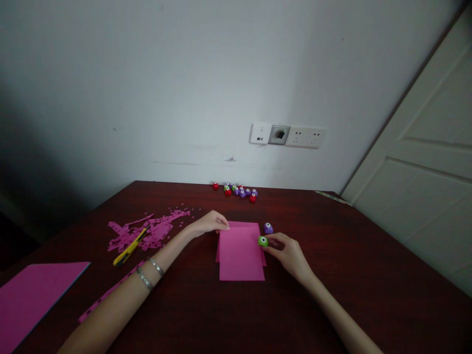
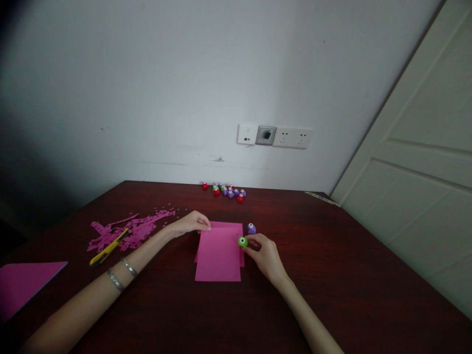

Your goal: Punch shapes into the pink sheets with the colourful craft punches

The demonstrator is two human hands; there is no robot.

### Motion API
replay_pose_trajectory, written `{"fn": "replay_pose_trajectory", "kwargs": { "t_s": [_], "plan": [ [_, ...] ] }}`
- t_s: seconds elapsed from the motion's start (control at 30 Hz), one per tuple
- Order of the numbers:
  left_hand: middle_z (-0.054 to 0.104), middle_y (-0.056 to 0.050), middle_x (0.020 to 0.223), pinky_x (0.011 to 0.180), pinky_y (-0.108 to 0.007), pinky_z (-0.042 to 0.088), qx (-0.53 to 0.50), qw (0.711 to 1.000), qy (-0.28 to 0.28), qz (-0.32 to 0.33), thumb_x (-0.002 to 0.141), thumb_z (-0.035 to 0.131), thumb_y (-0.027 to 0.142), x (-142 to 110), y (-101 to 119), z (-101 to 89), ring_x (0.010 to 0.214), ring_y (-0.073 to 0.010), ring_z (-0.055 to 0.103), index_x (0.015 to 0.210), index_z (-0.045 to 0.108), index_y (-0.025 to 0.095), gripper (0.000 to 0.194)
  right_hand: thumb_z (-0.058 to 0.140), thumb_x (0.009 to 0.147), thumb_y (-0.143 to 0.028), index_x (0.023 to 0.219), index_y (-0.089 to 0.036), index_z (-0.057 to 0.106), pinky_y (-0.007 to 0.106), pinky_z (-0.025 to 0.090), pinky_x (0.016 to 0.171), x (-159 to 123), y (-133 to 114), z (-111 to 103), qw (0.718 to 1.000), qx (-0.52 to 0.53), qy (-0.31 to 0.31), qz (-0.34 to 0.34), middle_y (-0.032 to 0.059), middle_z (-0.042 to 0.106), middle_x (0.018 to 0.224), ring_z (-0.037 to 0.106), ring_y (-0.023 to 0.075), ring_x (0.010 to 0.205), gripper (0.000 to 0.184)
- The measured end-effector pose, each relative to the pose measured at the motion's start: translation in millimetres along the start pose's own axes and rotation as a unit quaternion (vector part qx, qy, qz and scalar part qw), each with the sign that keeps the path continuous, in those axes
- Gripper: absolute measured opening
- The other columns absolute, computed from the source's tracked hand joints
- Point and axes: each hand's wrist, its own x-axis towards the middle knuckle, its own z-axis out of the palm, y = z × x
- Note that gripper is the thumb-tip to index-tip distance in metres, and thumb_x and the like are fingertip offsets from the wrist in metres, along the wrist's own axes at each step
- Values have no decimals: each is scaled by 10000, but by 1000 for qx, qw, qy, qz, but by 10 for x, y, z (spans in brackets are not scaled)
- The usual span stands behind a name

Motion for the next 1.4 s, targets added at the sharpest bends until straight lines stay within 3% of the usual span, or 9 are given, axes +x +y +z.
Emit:
{"fn": "replay_pose_trajectory", "kwargs": {
  "t_s": [0.7,1.07,1.4],
  "plan": [
    [566,-4,537,472,-208,296,25,1000,-9,-8,608,704,369,-22,36,42,476,-66,401,720,693,115,278,680,668,-304,855,-204,708,324,511,784,-19,-85,32,999,7,-32,15,46,682,868,640,200,805,213],
    [558,0,529,473,-218,286,33,999,-15,-16,606,702,371,-26,34,79,473,-69,391,715,694,119,274,667,682,-314,864,-235,714,316,488,738,-10,-24,19,997,-52,-63,0,29,689,879,626,205,805,204],
    [634,-35,633,546,-217,357,71,997,-26,12,623,690,348,-42,52,135,556,-101,497,705,692,113,249,665,690,-295,863,-245,714,310,461,742,-19,-58,11,993,-76,-84,2,29,675,884,613,205,828,186]
  ]
}}
